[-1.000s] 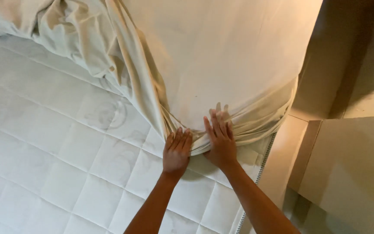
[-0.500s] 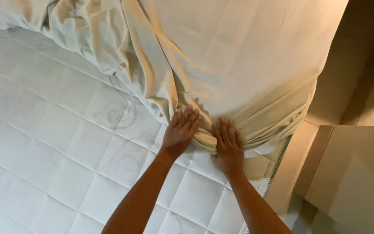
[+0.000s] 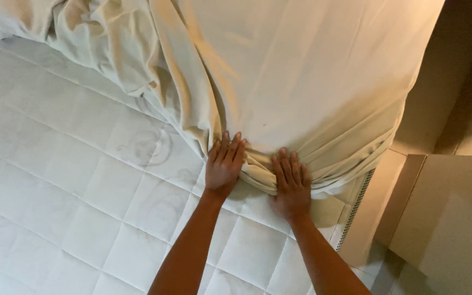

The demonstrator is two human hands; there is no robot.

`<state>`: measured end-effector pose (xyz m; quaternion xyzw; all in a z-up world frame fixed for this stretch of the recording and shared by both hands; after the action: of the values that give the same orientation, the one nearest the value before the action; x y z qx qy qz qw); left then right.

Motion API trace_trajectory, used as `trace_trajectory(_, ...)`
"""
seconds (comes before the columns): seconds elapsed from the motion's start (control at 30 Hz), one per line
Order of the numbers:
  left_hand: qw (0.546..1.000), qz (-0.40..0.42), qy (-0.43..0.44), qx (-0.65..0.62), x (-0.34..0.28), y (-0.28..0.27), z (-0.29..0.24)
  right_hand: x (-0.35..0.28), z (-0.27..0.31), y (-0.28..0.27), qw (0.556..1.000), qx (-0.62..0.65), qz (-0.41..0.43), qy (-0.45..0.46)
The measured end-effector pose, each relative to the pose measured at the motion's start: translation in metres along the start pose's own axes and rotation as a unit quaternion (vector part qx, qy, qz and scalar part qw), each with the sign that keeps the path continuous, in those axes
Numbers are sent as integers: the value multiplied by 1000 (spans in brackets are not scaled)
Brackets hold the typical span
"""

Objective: The person spreads a white fitted sheet over a mattress, tucking the fabric under the corners and smoothing the surface. They move around the bed to adjust the sheet on all sides, ensuring it is tight and wrinkle-free.

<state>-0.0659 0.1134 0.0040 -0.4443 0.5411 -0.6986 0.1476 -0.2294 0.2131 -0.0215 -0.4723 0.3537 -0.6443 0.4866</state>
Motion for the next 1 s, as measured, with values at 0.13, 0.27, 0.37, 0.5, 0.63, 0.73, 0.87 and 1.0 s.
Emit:
trace_trajectory(0.13,1000,-10,-4,3,-21,-13,-2,-1,4,-6,1000,23,-12,-3)
trace_trajectory(0.27,1000,4,-16,-3,-41,-16,-3,1,6,-11,999,9,-49,-9)
trace_trajectory(0.37,1000,0,-22,-14,-51,-26,-6,0,6,-12,998,30,-51,-16)
trace_trajectory(0.5,999,10,-35,-8,-74,-36,-14,-3,4,-13,997,44,-62,-29)
trace_trajectory(0.63,997,22,-76,-13,-104,-35,-33,-9,5,-12,998,22,-46,-24)
trace_trajectory(0.73,992,9,-118,-34,-113,-30,-37,-15,6,-12,997,51,-47,-21)
trace_trajectory(0.87,990,-3,-132,-59,-113,-23,-34,-16,14,-12,999,22,-30,17)
trace_trajectory(1.0,987,4,-139,-82,-116,-18,-33,-20,45,-9,998,30,-50,-18)
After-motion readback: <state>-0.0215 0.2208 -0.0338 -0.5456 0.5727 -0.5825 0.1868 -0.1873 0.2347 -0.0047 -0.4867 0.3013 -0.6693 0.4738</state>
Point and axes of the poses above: each hand's wrist, its own x-axis towards the middle knuckle, its own y-axis out of the palm, z = x × y, the point moved 4 cm from there along x, towards the middle knuckle
